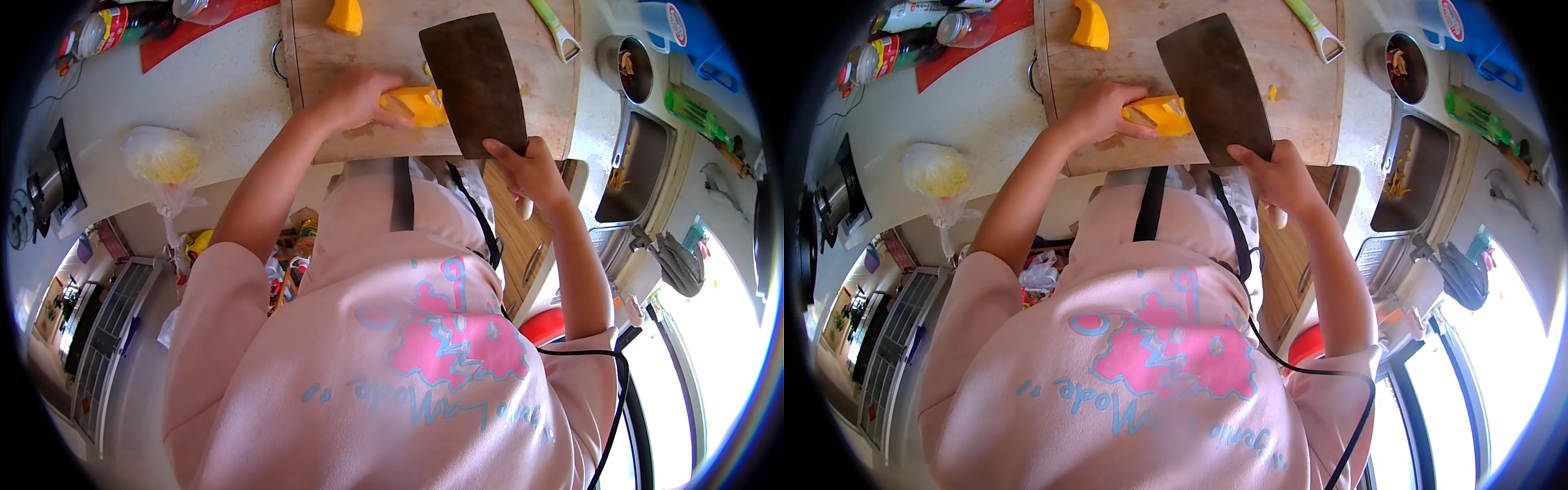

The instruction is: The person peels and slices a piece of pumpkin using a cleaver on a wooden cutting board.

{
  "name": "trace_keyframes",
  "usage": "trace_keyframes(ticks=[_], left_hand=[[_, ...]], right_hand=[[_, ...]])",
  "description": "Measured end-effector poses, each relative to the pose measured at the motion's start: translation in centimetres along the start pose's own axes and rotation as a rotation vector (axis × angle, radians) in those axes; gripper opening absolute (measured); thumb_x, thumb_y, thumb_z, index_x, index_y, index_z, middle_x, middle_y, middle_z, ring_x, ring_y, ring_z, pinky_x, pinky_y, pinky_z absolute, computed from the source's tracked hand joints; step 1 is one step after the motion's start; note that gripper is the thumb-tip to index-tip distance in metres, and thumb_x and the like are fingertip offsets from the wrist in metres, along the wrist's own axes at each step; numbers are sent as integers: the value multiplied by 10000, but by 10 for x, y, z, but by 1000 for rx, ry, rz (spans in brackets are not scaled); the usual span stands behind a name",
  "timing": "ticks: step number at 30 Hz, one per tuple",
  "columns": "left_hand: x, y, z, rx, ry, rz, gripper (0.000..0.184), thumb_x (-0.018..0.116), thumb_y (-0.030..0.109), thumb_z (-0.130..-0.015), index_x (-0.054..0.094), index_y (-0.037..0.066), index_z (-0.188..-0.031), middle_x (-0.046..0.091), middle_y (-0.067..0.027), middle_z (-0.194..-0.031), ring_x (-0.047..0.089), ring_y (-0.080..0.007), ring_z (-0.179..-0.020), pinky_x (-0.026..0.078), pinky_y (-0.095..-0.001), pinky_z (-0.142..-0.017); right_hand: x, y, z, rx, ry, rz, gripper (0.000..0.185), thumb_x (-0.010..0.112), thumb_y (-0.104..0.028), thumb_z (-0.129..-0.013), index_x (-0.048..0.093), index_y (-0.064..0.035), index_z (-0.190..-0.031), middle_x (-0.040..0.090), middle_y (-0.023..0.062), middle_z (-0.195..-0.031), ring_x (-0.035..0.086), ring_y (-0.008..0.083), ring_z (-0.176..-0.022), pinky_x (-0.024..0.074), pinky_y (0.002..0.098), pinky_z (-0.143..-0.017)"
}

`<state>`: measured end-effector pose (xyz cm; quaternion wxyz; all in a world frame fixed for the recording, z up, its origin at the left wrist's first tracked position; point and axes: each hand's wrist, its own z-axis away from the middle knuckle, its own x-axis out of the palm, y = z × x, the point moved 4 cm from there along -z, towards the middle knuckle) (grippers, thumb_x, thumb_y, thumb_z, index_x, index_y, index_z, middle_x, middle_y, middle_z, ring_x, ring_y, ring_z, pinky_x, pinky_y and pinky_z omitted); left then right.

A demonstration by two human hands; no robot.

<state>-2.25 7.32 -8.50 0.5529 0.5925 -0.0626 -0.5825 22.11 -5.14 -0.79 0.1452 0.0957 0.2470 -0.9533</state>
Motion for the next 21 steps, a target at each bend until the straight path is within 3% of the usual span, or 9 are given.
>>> trace_keyframes(ticks=[10, 16, 21], left_hand=[[-1, 2, -1, -46, -17, 29, 552, 795, 522, -717, 687, 65, -1008, 712, -138, -936, 666, -331, -863, 514, -402, -811], [1, 0, -2, -34, -32, 14, 540, 800, 506, -719, 689, 61, -1004, 711, -141, -921, 667, -328, -849, 513, -399, -799], [0, 0, -1, -20, -10, 15, 535, 807, 499, -714, 688, 59, -993, 709, -143, -900, 670, -324, -832, 516, -392, -793]], right_hand=[[26, 24, -7, -43, -36, -263, 542, 695, -352, -926, 497, -58, -516, 467, 27, -429, 466, 129, -362, 393, 298, -396], [2, 8, -8, -29, -8, 59, 535, 709, -373, -912, 507, -36, -548, 480, 33, -450, 471, 134, -368, 375, 302, -391], [-17, -17, -15, 17, -103, 109, 498, 708, -386, -910, 533, 3, -652, 476, 27, -478, 440, 130, -363, 359, 306, -382]])
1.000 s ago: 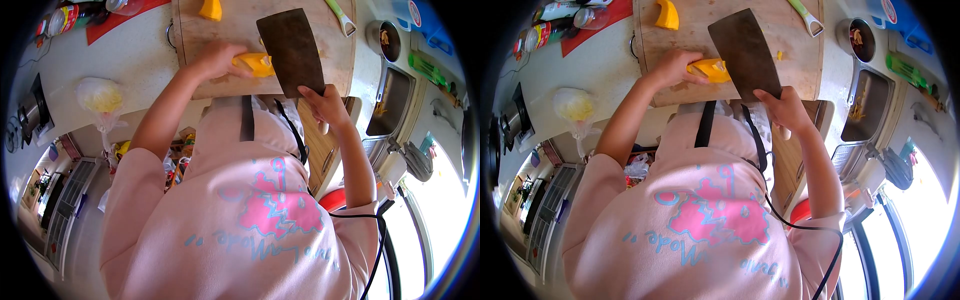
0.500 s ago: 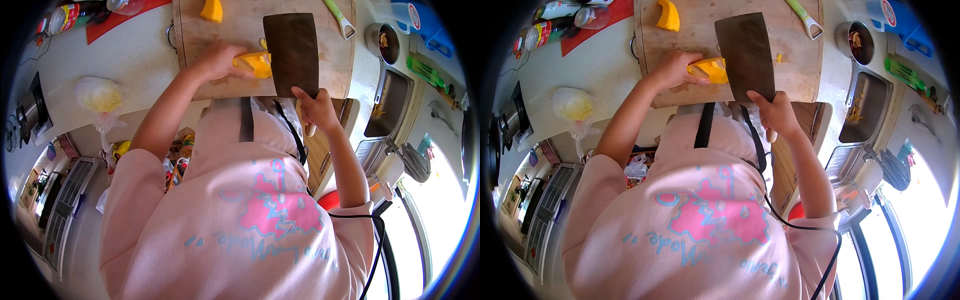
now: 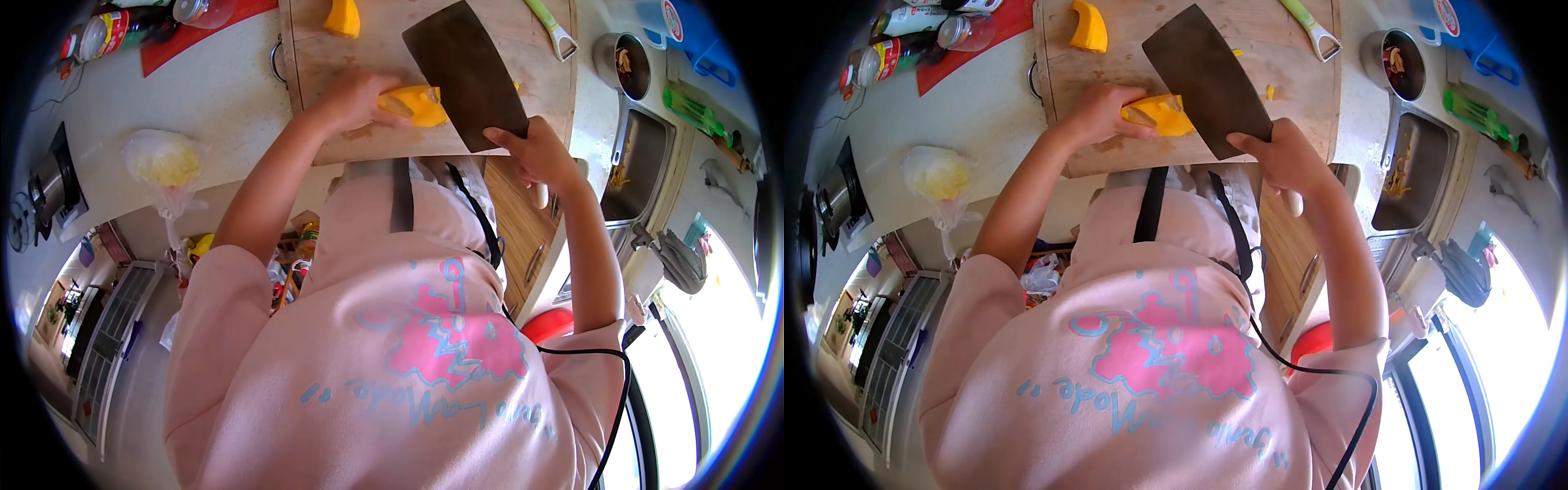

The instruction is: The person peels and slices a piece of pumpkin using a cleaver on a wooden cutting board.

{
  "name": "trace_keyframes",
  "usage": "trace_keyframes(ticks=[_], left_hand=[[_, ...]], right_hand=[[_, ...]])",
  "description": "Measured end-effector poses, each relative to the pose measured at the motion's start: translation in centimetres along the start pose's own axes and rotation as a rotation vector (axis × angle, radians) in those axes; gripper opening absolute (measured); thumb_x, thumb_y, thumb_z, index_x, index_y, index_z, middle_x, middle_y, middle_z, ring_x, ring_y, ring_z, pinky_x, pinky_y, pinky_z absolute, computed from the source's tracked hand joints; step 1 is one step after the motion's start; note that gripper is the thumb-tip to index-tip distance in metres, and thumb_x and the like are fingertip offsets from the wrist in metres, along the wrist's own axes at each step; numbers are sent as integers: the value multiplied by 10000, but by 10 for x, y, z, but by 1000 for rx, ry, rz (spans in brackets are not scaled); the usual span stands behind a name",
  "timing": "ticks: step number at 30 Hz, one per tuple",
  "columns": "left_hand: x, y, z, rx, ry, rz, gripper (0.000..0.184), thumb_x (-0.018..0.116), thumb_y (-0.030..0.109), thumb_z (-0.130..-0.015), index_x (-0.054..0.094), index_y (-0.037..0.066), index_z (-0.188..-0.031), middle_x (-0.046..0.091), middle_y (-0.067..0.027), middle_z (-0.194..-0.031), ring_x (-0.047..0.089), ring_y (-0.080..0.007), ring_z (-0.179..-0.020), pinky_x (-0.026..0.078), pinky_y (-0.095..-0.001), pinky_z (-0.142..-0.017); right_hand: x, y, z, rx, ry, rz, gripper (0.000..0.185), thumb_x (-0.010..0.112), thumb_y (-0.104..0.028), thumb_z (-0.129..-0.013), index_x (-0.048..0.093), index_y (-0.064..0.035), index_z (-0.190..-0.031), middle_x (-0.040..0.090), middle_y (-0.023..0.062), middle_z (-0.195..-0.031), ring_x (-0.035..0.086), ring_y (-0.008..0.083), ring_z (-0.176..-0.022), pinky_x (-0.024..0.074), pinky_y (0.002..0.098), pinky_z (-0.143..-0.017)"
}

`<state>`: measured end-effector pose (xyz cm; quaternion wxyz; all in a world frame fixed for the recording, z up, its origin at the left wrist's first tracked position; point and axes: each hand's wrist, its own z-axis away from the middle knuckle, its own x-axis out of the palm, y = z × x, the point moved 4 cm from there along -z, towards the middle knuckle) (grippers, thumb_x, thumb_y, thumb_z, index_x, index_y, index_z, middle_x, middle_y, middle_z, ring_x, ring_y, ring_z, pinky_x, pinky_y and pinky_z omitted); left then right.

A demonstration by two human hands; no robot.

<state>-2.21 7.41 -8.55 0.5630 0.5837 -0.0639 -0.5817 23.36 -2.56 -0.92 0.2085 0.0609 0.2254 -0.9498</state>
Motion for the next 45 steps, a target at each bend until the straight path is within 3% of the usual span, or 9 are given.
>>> trace_keyframes(ticks=[12, 18, 19, 22, 27, 35, 45], left_hand=[[-6, 7, 0, -82, -52, 45, 651, 829, 476, -700, 674, -2, -1114, 711, -188, -1010, 680, -330, -930, 520, -370, -845], [-6, 9, 3, -77, -66, 6, 676, 829, 465, -703, 665, -4, -1161, 711, -193, -1006, 685, -317, -931, 517, -369, -854], [-5, 7, 1, -87, -86, 4, 672, 828, 462, -705, 665, -2, -1161, 712, -191, -1000, 686, -314, -926, 517, -368, -852], [-6, 11, 2, -88, -72, 12, 647, 825, 455, -710, 670, 3, -1146, 713, -180, -974, 685, -307, -906, 515, -361, -841], [-2, 5, 2, -49, -36, 41, 626, 821, 454, -719, 672, 3, -1126, 715, -167, -970, 683, -300, -894, 514, -350, -835], [-4, 8, 1, -90, -64, 42, 663, 830, 454, -718, 661, 2, -1172, 718, -165, -1013, 688, -291, -918, 515, -349, -855], [-15, 26, 11, -284, -161, 240, 607, 812, 426, -772, 655, -8, -1166, 717, -97, -928, 674, -158, -803, 531, -308, -747]], right_hand=[[29, 20, 1, -20, -13, -284, 527, 696, -358, -929, 446, -63, -571, 427, 11, -446, 409, 131, -341, 370, 321, -367], [10, 0, 4, -67, 31, 5, 465, 691, -375, -912, 587, 24, -696, 455, 38, -449, 463, 155, -348, 381, 336, -376], [5, 0, -2, -72, 4, 38, 449, 684, -369, -911, 618, 57, -786, 460, 50, -448, 477, 166, -345, 385, 339, -382], [-6, -16, 0, -97, -44, 95, 435, 691, -354, -907, 598, 59, -808, 450, 43, -447, 451, 169, -339, 387, 336, -384], [-9, -21, 0, -75, -84, 9, 391, 698, -313, -906, 545, 7, -740, 401, 4, -455, 345, 107, -334, 369, 314, -375], [14, 12, -9, -83, -99, -204, 459, 696, -323, -914, 468, -67, -610, 382, 0, -452, 326, 109, -347, 333, 311, -380], [7, 6, -1, -44, -191, -442, 465, 684, -258, -927, 398, -125, -585, 340, -31, -444, 299, 87, -347, 263, 280, -366]])
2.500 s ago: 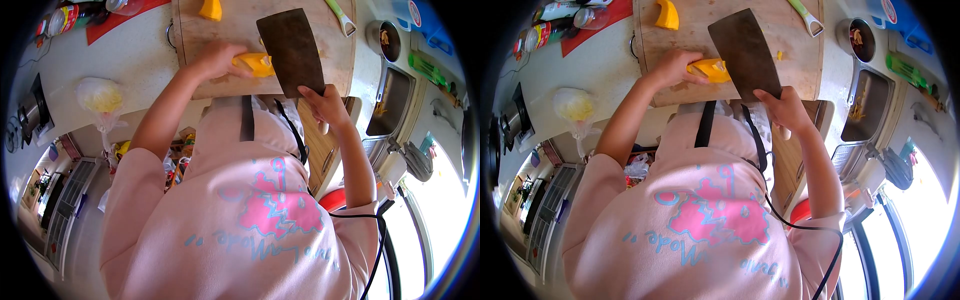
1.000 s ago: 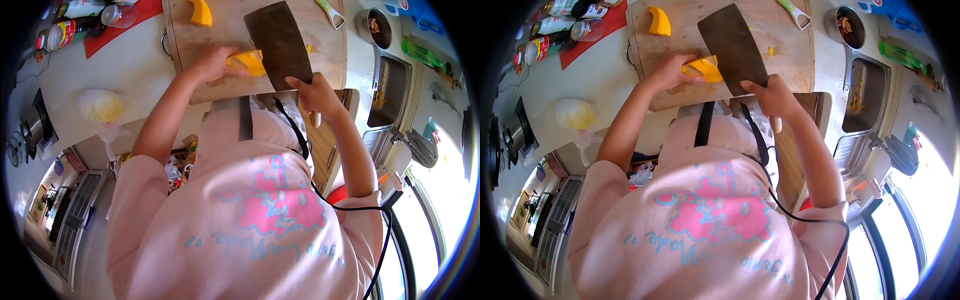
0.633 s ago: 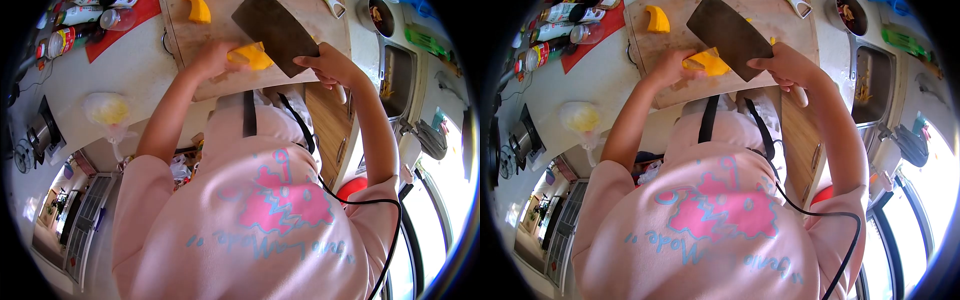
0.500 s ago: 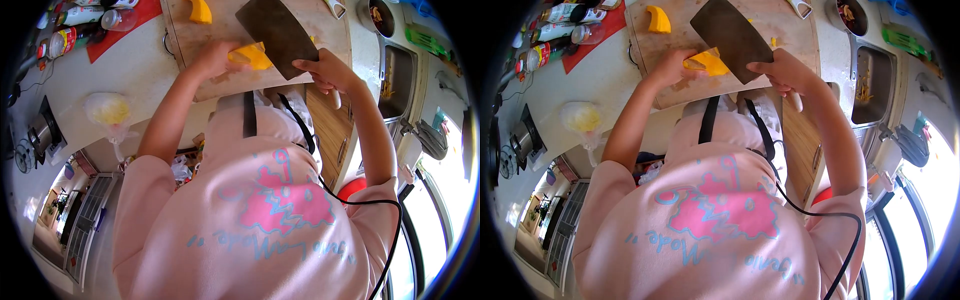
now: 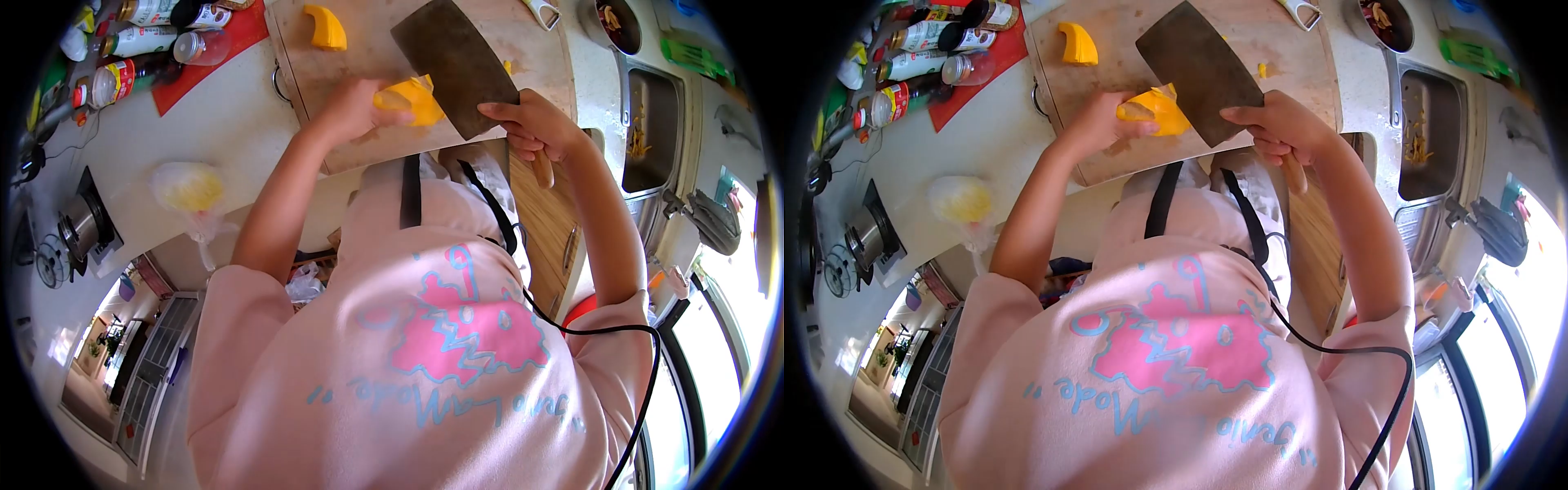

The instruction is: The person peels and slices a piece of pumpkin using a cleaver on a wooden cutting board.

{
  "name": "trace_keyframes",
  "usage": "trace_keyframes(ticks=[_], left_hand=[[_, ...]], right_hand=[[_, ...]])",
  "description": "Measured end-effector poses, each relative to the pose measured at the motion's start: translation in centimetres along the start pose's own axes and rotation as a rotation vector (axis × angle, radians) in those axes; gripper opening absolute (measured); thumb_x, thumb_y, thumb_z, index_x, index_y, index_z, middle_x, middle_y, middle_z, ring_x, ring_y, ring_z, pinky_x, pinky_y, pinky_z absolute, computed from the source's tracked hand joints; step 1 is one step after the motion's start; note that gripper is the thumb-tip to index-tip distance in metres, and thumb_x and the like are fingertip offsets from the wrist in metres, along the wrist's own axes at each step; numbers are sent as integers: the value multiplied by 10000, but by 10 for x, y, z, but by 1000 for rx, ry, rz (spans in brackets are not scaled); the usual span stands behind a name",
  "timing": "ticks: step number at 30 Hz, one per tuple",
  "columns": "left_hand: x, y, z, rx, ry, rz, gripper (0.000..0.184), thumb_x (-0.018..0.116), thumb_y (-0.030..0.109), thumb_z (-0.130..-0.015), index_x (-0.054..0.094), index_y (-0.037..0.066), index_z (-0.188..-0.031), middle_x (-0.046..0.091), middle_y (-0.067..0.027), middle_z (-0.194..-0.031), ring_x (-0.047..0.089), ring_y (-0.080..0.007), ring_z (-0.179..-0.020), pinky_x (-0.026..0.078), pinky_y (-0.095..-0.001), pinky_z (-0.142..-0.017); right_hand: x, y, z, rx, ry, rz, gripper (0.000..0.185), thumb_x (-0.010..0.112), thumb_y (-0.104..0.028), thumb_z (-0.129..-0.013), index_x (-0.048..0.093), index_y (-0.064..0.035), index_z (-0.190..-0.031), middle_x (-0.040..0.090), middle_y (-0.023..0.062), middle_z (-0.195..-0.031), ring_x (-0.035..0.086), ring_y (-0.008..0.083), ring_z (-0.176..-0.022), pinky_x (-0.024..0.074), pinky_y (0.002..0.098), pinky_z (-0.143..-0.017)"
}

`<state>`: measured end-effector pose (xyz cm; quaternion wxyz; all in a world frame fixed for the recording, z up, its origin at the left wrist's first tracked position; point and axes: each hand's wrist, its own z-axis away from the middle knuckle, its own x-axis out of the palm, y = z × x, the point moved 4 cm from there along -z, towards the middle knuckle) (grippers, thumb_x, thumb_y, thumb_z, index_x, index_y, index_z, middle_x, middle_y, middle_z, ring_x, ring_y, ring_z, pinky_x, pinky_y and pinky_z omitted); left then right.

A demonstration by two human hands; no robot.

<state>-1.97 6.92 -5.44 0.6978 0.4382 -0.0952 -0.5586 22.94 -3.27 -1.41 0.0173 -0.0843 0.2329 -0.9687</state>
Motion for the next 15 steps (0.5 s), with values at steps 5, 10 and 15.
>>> trace_keyframes(ticks=[5, 10, 15], left_hand=[[-4, 11, 12, 22, -44, 53, 520, 794, 377, -812, 657, 4, -1145, 699, -38, -899, 635, -108, -736, 520, -276, -709], [-8, 32, 24, 136, -28, 220, 513, 781, 364, -832, 645, 2, -1168, 682, -22, -951, 617, -95, -797, 507, -254, -749], [-9, 47, 23, 171, -8, 193, 488, 785, 353, -827, 652, -6, -1130, 678, -34, -932, 607, -93, -825, 496, -261, -766]], right_hand=[[4, 3, 17, 92, -71, -180, 429, 676, -258, -937, 419, -146, -612, 341, -52, -446, 278, 70, -337, 234, 277, -362], [-1, 6, 34, 76, -152, -261, 429, 644, -274, -962, 432, -160, -607, 334, -62, -433, 257, 61, -320, 218, 267, -345], [-10, 8, 46, 59, -219, -346, 459, 605, -264, -990, 416, -171, -583, 343, -61, -420, 241, 48, -305, 207, 245, -320]])
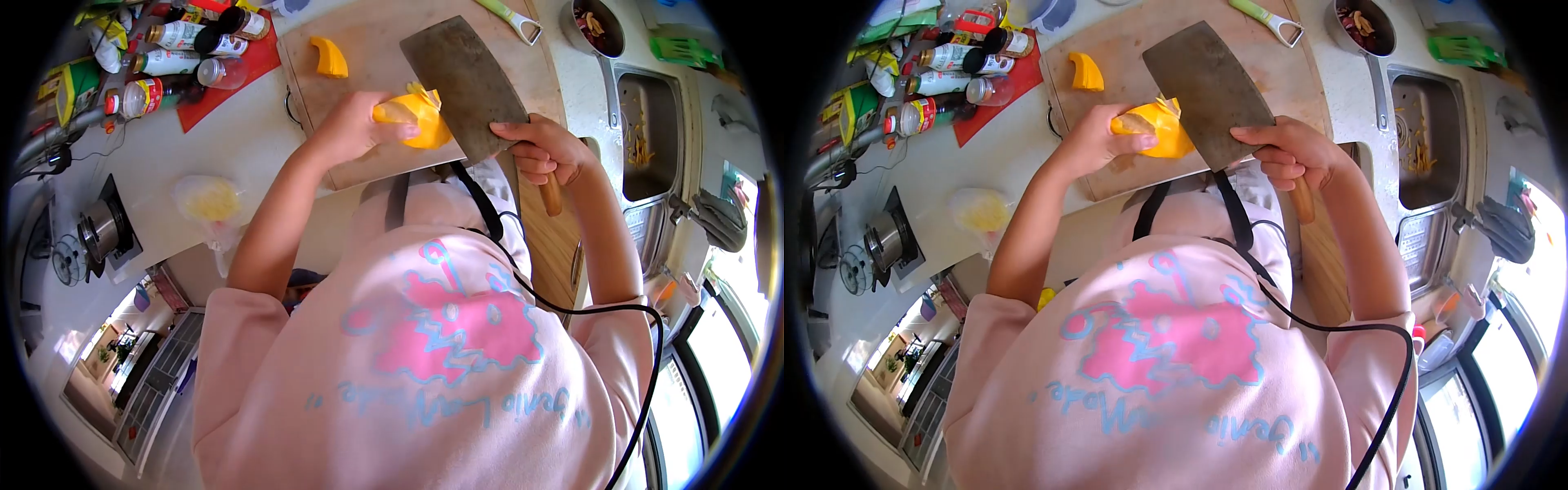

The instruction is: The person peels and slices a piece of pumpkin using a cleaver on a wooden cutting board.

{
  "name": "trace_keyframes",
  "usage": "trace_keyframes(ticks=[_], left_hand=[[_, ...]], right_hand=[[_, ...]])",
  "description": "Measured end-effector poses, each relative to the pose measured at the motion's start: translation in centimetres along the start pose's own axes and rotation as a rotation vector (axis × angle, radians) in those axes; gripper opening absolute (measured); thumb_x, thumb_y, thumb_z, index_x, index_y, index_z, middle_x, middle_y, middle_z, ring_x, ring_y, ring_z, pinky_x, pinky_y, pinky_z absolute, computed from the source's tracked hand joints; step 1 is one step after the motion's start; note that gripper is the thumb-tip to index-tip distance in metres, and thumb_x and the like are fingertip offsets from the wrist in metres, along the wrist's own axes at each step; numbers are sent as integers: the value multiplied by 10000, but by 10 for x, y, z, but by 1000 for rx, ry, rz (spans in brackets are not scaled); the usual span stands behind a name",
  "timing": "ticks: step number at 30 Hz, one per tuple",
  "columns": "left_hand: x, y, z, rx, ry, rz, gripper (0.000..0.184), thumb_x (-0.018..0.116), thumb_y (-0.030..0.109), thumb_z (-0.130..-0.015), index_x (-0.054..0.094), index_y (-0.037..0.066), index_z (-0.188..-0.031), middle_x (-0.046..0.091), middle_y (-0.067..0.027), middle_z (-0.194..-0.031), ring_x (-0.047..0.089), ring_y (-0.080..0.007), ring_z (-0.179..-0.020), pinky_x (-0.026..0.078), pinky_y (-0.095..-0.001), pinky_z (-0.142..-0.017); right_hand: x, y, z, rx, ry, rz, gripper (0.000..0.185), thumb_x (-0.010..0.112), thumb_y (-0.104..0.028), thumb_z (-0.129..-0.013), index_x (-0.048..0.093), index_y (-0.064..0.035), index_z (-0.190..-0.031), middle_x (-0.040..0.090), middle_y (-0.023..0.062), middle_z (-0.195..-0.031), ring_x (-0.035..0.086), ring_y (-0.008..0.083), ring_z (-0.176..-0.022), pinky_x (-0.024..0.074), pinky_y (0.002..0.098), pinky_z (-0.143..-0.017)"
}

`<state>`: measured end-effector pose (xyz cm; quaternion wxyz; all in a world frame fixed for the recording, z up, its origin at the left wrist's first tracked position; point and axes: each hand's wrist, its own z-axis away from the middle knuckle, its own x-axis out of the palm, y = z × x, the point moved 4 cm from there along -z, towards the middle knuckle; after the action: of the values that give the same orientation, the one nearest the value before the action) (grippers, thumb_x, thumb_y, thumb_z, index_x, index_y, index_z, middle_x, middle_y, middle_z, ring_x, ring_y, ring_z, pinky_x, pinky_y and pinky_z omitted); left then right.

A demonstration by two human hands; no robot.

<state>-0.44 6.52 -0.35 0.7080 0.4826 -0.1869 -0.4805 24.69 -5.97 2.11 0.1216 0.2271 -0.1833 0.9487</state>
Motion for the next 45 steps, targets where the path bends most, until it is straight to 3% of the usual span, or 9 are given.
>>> trace_keyframes(ticks=[5, 12, 21, 24, 27, 29, 31, 34, 45], left_hand=[[2, 27, -8, 58, 46, -20, 457, 793, 385, -804, 677, 1, -1024, 695, -64, -840, 621, -129, -763, 492, -297, -736], [7, 64, -28, -71, -32, -201, 526, 795, 316, -825, 627, -26, -1188, 680, -31, -982, 612, -90, -870, 503, -268, -815], [-4, 90, -48, -113, 101, -505, 542, 801, 364, -789, 643, -56, -1094, 690, -111, -875, 626, -161, -758, 513, -305, -732], [-4, 94, -47, -187, 177, -609, 504, 790, 365, -796, 659, -52, -1046, 699, -104, -853, 636, -166, -746, 511, -315, -717], [-2, 85, -42, -203, 243, -510, 446, 778, 353, -808, 675, -40, -991, 707, -89, -834, 651, -166, -747, 507, -320, -709], [1, 86, -38, -277, 288, -432, 432, 774, 343, -811, 683, -35, -1001, 715, -92, -850, 663, -168, -762, 509, -320, -715], [4, 85, -34, -303, 338, -381, 422, 769, 329, -816, 689, -33, -1016, 721, -93, -863, 669, -164, -773, 509, -317, -719], [8, 81, -34, -268, 395, -337, 410, 763, 305, -825, 694, -38, -1040, 726, -88, -871, 669, -150, -780, 508, -308, -723], [26, 93, -24, -187, 508, -326, 456, 751, 402, -779, 697, -43, -863, 671, -170, -701, 663, -266, -645, 494, -366, -618]], right_hand=[[-20, -5, 5, 8, -93, -56, 454, 605, -288, -991, 409, -172, -598, 321, -73, -433, 259, 51, -317, 190, 255, -335], [-52, -12, 9, 23, -178, -94, 424, 571, -318, -1010, 429, -156, -644, 321, -75, -436, 266, 49, -315, 198, 262, -327], [-75, -25, 3, 9, -315, -236, 359, 571, -309, -1008, 620, 15, -863, 291, -84, -431, 246, 29, -325, 183, 230, -324], [-73, -30, 1, -107, -242, -228, 382, 610, -294, -988, 527, -79, -683, 347, -58, -427, 256, 46, -308, 199, 240, -304], [-77, -37, 7, -392, 291, 415, 378, 649, -306, -955, 635, 54, -841, 494, 58, -463, 418, 185, -345, 353, 336, -383], [-70, -38, 10, -929, 474, 644, 365, 666, -306, -937, 652, 45, -838, 553, 132, -521, 495, 273, -421, 415, 384, -463], [-53, -35, 29, -1102, 565, 779, 293, 675, -295, -923, 704, -4, -902, 609, 198, -611, 586, 368, -573, 478, 428, -577], [-48, -30, 38, -731, 601, 1150, 259, 674, -282, -921, 725, -29, -899, 629, 184, -640, 618, 375, -610, 490, 427, -578], [-50, -26, 34, -887, 699, 1275, 229, 663, -275, -921, 722, -65, -855, 620, 173, -622, 632, 369, -607, 507, 436, -563]])
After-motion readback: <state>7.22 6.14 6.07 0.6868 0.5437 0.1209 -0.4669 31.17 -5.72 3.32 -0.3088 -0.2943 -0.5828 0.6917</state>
